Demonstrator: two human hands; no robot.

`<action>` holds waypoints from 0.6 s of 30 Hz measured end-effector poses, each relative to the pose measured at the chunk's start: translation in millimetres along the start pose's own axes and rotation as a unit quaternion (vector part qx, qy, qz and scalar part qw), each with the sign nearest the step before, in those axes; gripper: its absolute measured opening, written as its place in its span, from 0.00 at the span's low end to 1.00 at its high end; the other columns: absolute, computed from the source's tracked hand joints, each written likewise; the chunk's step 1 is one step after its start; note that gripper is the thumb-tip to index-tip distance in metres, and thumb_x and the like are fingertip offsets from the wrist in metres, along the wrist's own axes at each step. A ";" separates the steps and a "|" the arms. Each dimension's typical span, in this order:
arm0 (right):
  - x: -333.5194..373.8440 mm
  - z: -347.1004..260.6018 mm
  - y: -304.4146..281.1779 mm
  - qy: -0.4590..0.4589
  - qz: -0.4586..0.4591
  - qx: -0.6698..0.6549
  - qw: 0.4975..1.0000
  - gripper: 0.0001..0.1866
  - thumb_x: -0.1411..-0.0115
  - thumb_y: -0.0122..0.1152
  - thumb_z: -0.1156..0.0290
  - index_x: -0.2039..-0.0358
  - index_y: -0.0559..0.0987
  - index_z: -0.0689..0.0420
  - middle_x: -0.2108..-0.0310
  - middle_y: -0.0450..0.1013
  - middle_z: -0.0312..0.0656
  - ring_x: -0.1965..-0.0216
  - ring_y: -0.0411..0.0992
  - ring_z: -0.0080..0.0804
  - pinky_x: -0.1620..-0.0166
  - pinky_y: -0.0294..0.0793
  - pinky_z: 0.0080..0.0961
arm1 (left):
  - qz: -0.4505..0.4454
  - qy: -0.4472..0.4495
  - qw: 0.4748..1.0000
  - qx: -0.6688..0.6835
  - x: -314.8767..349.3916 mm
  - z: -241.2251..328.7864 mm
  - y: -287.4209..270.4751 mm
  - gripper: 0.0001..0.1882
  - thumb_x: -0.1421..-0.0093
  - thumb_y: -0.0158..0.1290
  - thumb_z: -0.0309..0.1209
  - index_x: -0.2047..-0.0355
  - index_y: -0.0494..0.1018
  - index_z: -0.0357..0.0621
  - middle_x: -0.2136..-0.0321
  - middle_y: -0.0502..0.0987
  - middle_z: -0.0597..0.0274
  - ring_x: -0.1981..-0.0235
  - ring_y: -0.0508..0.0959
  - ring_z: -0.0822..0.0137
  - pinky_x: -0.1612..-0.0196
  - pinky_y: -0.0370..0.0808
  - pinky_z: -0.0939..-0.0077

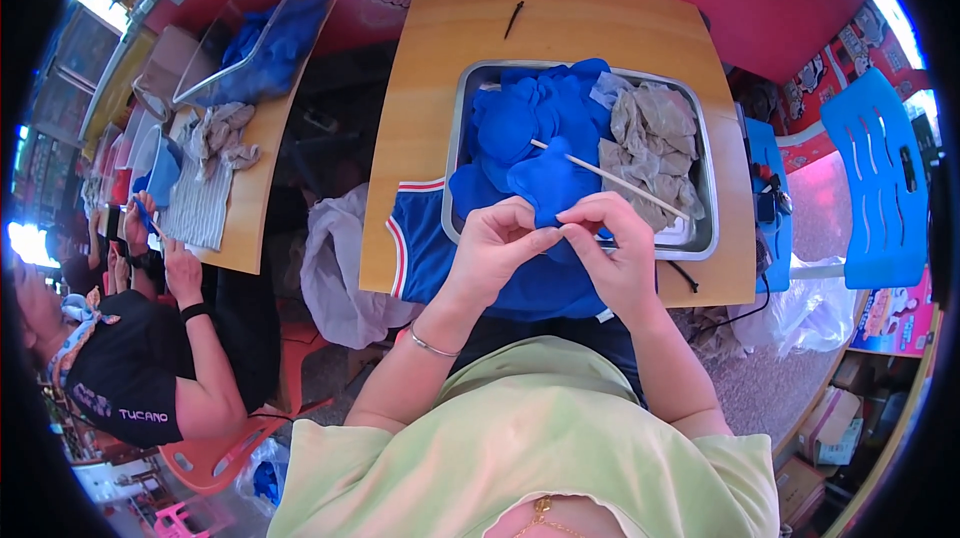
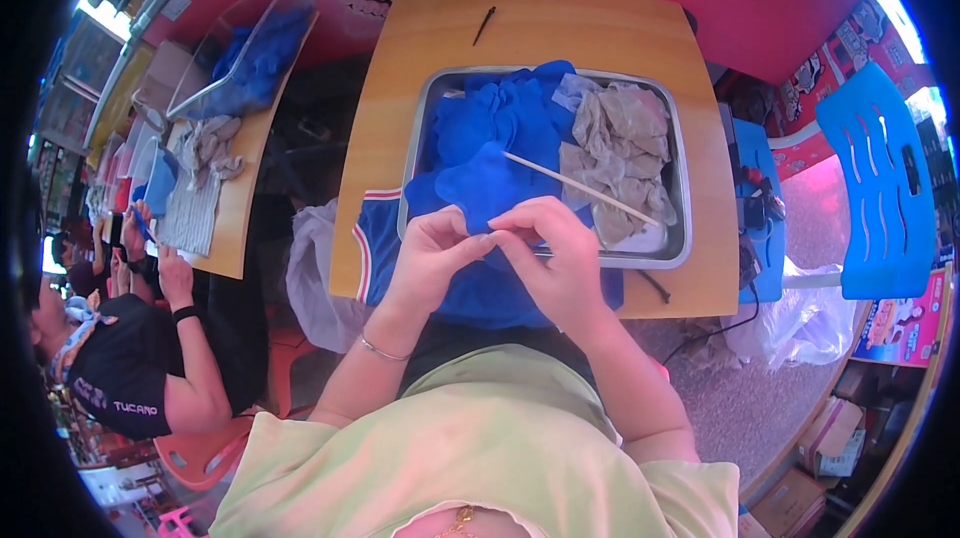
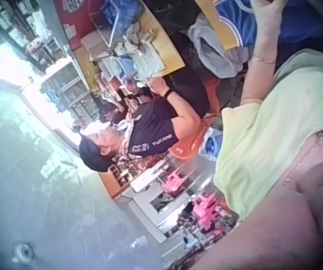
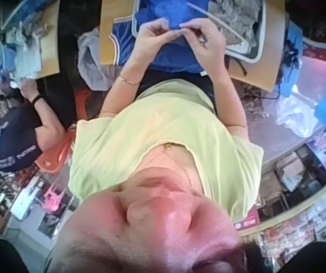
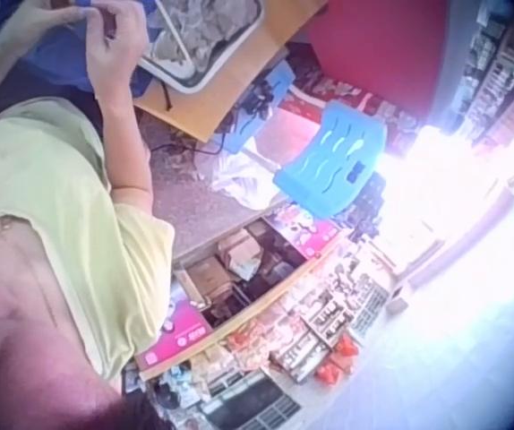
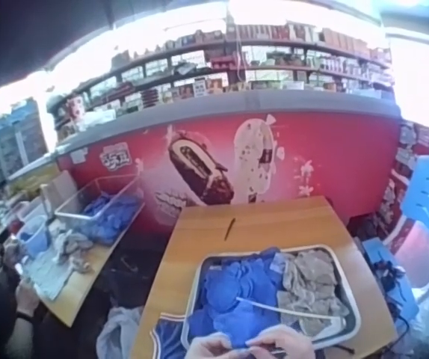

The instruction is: Manually assemble or turn small fabric components inside out using a wooden tool.

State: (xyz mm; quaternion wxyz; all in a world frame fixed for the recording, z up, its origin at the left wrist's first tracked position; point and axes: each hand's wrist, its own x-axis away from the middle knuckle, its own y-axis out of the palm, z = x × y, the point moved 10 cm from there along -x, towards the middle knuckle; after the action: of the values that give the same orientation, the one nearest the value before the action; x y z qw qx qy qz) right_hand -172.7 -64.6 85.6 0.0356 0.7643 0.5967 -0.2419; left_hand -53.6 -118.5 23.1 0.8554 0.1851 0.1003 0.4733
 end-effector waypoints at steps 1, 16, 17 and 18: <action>-0.5 4.4 5.4 0.030 -0.020 -0.023 0.999 0.06 0.46 0.60 0.81 0.67 0.76 0.61 0.68 0.70 0.38 0.69 0.68 0.22 0.65 0.68 0.16 | 0.001 -0.006 1.000 0.003 0.6 -2.2 -0.5 0.08 0.46 0.58 0.20 0.80 0.72 0.39 0.79 0.69 0.72 0.75 0.71 0.80 0.70 0.68 0.86; 9.8 35.7 26.1 0.186 -0.089 -0.232 0.951 0.09 0.51 0.67 0.79 0.71 0.74 0.59 0.73 0.71 0.31 0.71 0.68 0.15 0.66 0.68 0.13 | -0.050 -0.102 0.971 0.209 4.1 -28.7 7.2 0.09 0.49 0.62 0.25 0.79 0.72 0.43 0.77 0.73 0.69 0.74 0.72 0.78 0.67 0.69 0.84; 9.4 36.1 26.6 0.195 -0.077 -0.278 0.938 0.07 0.49 0.65 0.79 0.72 0.74 0.60 0.74 0.71 0.30 0.71 0.68 0.14 0.67 0.67 0.12 | -0.052 -0.093 0.968 0.228 3.7 -28.7 7.8 0.09 0.48 0.62 0.26 0.78 0.72 0.43 0.77 0.73 0.69 0.73 0.72 0.78 0.67 0.69 0.84; 8.5 36.5 26.6 0.195 -0.077 -0.278 0.937 0.07 0.49 0.65 0.79 0.72 0.74 0.60 0.74 0.71 0.30 0.71 0.68 0.14 0.67 0.67 0.12 | -0.052 -0.093 0.968 0.228 2.9 -29.9 7.5 0.09 0.48 0.62 0.26 0.78 0.72 0.43 0.77 0.73 0.69 0.73 0.72 0.78 0.67 0.69 0.84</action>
State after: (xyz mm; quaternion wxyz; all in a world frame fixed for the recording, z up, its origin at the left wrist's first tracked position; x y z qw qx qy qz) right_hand -158.4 -77.1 43.8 0.1110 0.7076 0.6927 0.0851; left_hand -68.2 -105.8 -1.0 0.8195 0.4132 0.1353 0.3734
